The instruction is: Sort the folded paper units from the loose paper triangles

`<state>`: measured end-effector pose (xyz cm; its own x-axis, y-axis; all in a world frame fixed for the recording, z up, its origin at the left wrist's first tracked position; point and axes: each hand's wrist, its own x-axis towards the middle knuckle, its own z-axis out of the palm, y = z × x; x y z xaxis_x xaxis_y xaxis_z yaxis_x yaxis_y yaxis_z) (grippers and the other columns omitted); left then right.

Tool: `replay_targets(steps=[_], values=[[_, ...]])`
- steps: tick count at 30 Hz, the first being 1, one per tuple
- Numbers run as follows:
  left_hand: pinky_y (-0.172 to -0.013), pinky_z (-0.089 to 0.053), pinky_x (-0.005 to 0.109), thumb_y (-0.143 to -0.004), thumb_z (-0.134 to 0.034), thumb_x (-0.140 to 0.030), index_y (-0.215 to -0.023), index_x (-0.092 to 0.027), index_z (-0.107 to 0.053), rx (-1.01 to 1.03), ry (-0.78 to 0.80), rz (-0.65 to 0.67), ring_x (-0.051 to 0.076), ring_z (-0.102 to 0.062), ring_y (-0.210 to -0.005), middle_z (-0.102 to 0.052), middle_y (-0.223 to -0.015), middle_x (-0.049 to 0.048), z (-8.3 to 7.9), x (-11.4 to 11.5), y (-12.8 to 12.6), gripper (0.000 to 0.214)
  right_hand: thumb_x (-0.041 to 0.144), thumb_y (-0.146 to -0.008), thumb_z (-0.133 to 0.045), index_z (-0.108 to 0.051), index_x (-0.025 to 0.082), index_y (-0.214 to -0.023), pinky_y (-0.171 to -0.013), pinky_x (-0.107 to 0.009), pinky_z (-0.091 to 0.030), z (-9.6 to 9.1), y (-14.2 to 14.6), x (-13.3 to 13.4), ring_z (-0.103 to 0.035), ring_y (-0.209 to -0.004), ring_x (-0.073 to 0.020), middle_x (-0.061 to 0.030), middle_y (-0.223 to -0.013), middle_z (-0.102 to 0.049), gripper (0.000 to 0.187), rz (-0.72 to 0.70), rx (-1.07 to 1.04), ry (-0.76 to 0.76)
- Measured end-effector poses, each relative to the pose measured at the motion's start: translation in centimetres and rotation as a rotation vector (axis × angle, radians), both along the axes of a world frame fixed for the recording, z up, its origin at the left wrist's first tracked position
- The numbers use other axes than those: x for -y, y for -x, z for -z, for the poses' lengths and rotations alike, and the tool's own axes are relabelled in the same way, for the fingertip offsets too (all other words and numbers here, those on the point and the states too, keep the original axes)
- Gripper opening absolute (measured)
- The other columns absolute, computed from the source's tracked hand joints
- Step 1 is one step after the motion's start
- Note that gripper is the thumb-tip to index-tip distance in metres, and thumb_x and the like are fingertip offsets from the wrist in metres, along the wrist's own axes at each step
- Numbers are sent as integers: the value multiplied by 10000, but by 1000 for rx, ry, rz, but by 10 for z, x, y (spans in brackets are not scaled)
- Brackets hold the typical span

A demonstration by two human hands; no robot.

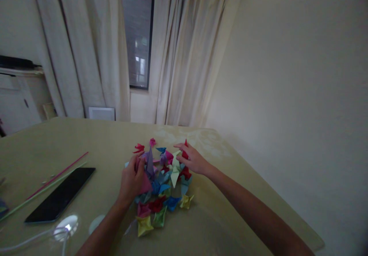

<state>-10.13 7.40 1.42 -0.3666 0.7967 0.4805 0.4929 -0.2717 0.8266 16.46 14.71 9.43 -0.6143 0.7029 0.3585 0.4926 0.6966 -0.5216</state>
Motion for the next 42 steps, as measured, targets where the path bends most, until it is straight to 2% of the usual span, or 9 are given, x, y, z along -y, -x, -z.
replay_targets(steps=[6,10,13,17,20,25,28,32,42], values=[[-1148,-445,538,-963,-531,-551,-1531,-193,-475,-259,-37,113,336,-598,-1344,-623,-1456,177,-4,3,-4,674,675,-640,-907,-415,362,-1610,-1236,-570,-314,23,-23,55,-354,-1530,-421,-130,-1685,-368,1132,-21,350,62],[-1157,-355,712,-620,-847,-683,-1527,-360,-527,-590,285,391,488,-430,-1480,-499,-1609,146,2,16,11,1015,661,-588,-926,-299,402,-1653,-1239,-631,-259,47,-16,60,-266,-1560,-479,-130,-1735,-271,1263,-47,478,33],[-1153,-325,745,-451,-943,-573,-1541,-393,-506,-691,392,451,528,-371,-1504,-446,-1646,154,12,23,10,1188,618,-642,-900,-298,326,-1661,-1208,-589,-339,56,-1,46,-364,-1513,-462,-171,-1676,-379,1220,-34,452,4],[-1110,-419,658,-688,-803,-402,-1510,-358,-533,-689,358,372,449,-556,-1375,-605,-1498,152,16,22,-8,866,451,-767,-820,-513,249,-1531,-1041,-472,-517,63,21,25,-659,-1211,-376,-162,-1392,-664,848,-17,399,11],[-1083,-479,548,-769,-690,-258,-1422,-295,-606,-618,293,333,378,-636,-1278,-668,-1408,133,11,16,-16,660,315,-838,-734,-643,261,-1367,-936,-374,-555,63,34,12,-721,-1069,-300,-99,-1264,-735,539,-58,295,17],[-1065,-526,482,-825,-669,-281,-1342,-251,-639,-310,-3,182,317,-640,-1244,-685,-1327,102,-4,6,-3,519,203,-843,-711,-676,286,-1274,-947,-321,-526,35,52,-9,-722,-1070,-244,-24,-1185,-764,440,9,23,22],[-1059,-538,509,-869,-692,-388,-1304,-222,-635,-96,-113,47,308,-660,-1199,-690,-1258,110,-10,0,8,468,254,-850,-749,-615,267,-1380,-1013,-355,-498,9,59,-21,-683,-1156,-254,-51,-1306,-715,547,-19,-98,-4],[-1071,-550,482,-891,-709,-476,-1384,-228,-547,145,-173,68,280,-663,-1240,-667,-1328,123,-14,-4,14,576,353,-885,-757,-507,237,-1503,-991,-377,-498,-19,64,-29,-677,-1091,-247,-60,-1238,-713,677,-69,-178,-20],[-1152,-470,579,-735,-812,-609,-1594,-169,-307,210,-34,-171,386,-526,-1398,-470,-1540,225,11,-19,29,1089,527,-871,-791,-403,241,-1589,-989,-462,-522,-44,61,-30,-655,-1157,-311,-152,-1371,-634,864,-4,179,-164]])
